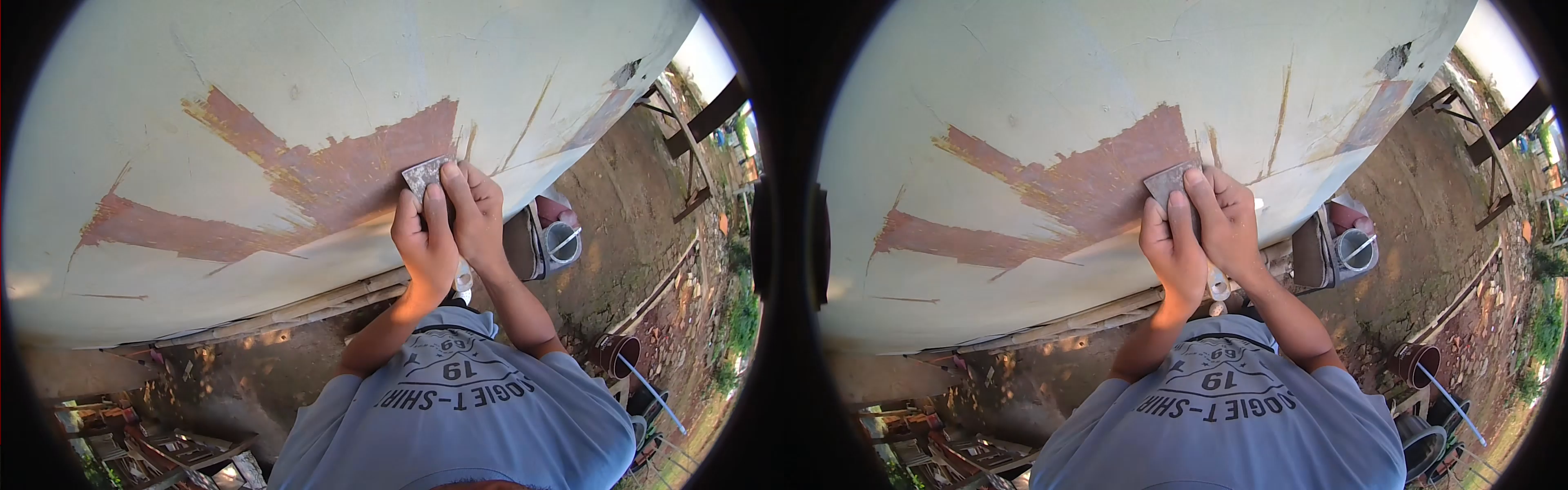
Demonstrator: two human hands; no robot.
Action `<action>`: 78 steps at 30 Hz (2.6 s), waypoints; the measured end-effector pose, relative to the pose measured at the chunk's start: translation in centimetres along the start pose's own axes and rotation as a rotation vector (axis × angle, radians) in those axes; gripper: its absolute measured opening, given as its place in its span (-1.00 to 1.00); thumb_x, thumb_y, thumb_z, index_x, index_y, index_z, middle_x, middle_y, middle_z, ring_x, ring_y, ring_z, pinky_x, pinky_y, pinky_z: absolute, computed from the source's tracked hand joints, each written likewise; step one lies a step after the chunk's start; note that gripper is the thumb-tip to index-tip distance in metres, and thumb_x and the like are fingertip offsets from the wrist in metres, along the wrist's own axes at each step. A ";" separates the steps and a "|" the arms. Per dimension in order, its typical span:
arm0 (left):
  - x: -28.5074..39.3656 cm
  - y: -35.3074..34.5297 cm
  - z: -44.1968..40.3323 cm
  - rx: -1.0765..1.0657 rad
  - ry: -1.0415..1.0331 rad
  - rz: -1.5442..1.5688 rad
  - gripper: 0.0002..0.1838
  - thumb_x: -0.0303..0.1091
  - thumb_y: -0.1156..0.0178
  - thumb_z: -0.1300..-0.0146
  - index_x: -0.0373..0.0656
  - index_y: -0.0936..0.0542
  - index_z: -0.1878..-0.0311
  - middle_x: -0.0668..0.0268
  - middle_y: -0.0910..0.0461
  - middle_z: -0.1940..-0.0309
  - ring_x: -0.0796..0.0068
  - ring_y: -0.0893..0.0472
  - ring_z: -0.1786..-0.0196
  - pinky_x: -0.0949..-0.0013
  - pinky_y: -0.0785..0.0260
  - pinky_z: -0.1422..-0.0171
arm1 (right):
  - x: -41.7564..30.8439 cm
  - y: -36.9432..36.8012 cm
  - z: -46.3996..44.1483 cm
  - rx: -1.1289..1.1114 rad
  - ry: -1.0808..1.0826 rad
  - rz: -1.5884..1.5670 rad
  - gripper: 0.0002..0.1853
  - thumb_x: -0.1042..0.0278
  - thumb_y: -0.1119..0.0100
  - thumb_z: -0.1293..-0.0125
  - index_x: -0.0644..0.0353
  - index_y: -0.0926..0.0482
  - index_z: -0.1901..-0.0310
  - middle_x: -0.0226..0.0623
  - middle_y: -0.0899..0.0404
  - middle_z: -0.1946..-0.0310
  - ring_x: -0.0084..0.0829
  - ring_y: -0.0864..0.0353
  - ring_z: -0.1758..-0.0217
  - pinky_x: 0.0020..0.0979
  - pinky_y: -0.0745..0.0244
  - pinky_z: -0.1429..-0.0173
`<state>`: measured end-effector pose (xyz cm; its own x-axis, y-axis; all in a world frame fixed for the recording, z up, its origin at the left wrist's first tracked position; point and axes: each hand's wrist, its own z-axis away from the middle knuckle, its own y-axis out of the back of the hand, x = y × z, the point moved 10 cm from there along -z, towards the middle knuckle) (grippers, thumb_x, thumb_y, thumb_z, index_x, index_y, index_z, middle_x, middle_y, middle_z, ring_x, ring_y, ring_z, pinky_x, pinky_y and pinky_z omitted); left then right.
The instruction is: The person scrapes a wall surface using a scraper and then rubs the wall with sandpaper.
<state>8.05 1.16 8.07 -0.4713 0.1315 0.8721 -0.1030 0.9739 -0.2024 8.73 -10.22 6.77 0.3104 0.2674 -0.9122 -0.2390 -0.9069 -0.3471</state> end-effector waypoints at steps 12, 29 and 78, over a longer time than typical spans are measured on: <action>0.7 -0.7 -0.8 -0.045 -0.019 -0.004 -0.68 -0.37 -0.06 -0.53 -0.20 -0.32 0.42 0.51 -0.31 0.56 0.78 -0.21 0.44 0.53 -0.11 0.43 | -1.5 0.0 -0.8 0.014 0.027 0.021 -0.61 0.25 -0.05 -0.55 0.16 -0.41 0.51 -0.67 -0.33 0.58 -0.81 -0.18 0.48 -0.60 -0.13 0.45; 0.4 -0.4 -0.6 -0.042 -0.008 0.032 -0.69 -0.39 -0.05 -0.52 -0.22 -0.32 0.42 0.48 -0.33 0.56 0.76 -0.23 0.44 0.51 -0.13 0.43 | -1.6 -0.4 0.0 0.033 -0.010 0.090 -0.60 0.24 -0.02 -0.57 0.16 -0.41 0.51 -0.65 -0.36 0.57 -0.81 -0.20 0.47 -0.60 -0.15 0.43; 2.7 -1.4 -1.4 -0.084 0.005 0.099 -0.65 -0.33 0.02 -0.57 -0.16 -0.28 0.43 0.54 -0.35 0.52 0.83 -0.22 0.39 0.57 -0.17 0.37 | -4.0 -1.1 -1.1 0.018 0.006 0.018 -0.60 0.21 -0.07 -0.53 0.20 -0.47 0.51 -0.63 -0.38 0.61 -0.80 -0.23 0.50 -0.57 -0.18 0.47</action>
<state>8.20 0.39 11.32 -0.4713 0.2287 0.8518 0.0179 0.9681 -0.2500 8.77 -10.62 11.09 0.3116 0.2486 -0.9171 -0.2609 -0.9057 -0.3342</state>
